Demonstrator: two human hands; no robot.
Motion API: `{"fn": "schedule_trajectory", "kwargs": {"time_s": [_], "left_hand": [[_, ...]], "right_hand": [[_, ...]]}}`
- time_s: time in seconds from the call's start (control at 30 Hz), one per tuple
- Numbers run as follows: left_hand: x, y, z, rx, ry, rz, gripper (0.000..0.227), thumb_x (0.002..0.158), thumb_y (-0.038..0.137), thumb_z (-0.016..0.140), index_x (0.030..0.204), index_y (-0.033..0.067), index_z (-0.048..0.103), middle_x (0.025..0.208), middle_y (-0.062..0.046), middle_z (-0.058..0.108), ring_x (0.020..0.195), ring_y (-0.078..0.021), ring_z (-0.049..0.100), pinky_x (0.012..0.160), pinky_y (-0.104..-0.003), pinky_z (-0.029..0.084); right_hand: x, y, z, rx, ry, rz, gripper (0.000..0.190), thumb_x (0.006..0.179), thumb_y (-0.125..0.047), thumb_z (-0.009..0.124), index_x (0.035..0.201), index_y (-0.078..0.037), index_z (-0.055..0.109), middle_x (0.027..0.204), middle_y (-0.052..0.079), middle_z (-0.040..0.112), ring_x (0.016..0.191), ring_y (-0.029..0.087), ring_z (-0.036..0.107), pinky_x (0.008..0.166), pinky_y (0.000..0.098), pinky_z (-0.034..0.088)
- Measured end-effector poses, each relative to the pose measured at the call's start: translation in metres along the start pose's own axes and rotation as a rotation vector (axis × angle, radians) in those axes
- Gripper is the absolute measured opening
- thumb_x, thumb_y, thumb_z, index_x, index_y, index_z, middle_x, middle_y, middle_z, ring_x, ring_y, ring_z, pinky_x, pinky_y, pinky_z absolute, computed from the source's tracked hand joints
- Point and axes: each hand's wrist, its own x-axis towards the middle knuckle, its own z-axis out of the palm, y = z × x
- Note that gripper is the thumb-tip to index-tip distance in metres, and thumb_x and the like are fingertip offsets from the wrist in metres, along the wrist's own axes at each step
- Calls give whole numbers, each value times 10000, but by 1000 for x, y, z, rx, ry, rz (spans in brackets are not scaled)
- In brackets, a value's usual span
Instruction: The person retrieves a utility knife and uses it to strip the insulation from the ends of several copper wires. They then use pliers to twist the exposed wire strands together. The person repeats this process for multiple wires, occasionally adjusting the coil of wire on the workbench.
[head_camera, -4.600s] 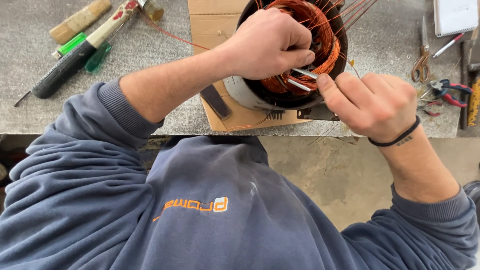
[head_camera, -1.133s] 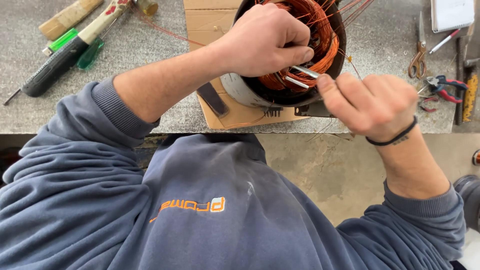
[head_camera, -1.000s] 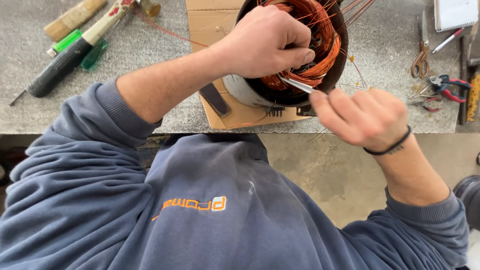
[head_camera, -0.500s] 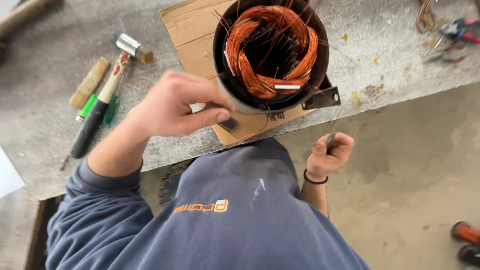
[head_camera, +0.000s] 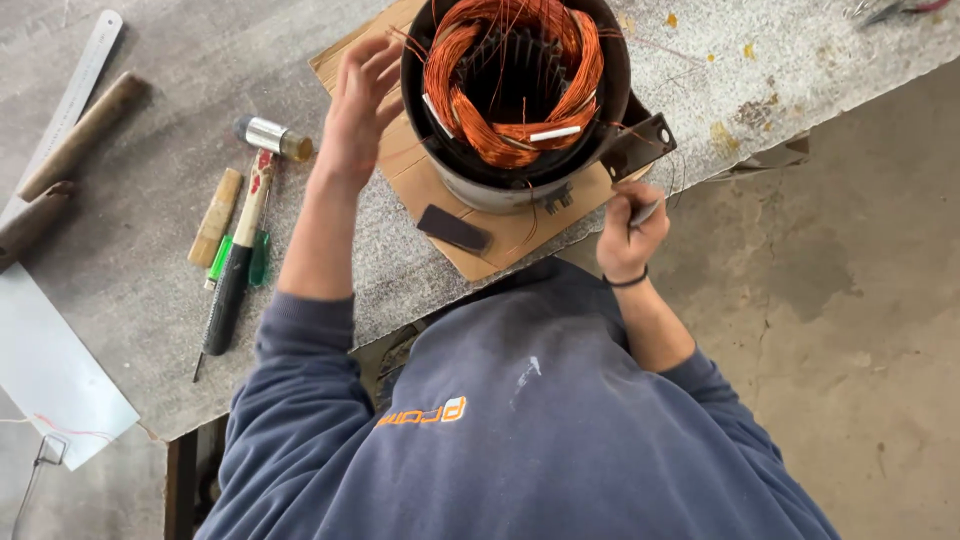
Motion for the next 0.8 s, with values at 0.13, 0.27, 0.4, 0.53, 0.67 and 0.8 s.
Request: {"fn": "schedule_trajectory", "kwargs": {"time_s": [0.13,0.27,0.4,0.53,0.67,0.8], "left_hand": [[40,-35,25,-135,-32,169,812,1088,657,309,1563,15,452,1608,-213,497,1538,-307,423,1307,-456,268],[45,-43,39,-402,-137,45,801,1086,649,268,1631,64,325,1663,-173,404,1554,-318,397,1313,-468,318],[38,-27,44,-514,-212,69,839,1077,666,255,1634,41,315,1655,-194,412,1543,-326,422,1320,-473,359],[30,-24,49,-564,-166,19,873,1074,673,277,1590,-25,368,1558,-243,496,1447,-364,506,1244,-505,431],[16,-35,63,-666,-120,-6,844,1072,655,309,1592,-8,360,1569,-220,489,1449,-343,506,1266,-484,403],[-5,-45,85,-718,101,-44,786,1075,627,311,1583,30,370,1566,-175,482,1443,-313,485,1241,-467,386]], "right_hand": [[9,18,21,7,71,-33,205,1020,-97,679,1175,-5,582,818,7,580,748,83,519,707,251,428],[11,42,32,93,28,-6,325,980,-5,628,1279,-14,500,994,49,571,895,109,555,815,265,477],[9,67,40,7,8,-80,471,949,60,602,1355,-33,382,1211,106,528,1096,196,579,978,331,513],[10,72,34,-125,4,-73,521,930,60,626,1374,-29,367,1227,111,543,1109,221,586,1004,369,511],[38,91,22,-109,-42,-33,521,923,55,604,1379,-42,370,1244,110,522,1134,222,562,1023,376,504],[79,106,8,92,-202,26,499,983,24,629,1385,-65,347,1292,98,509,1188,207,545,1058,368,496]]}}
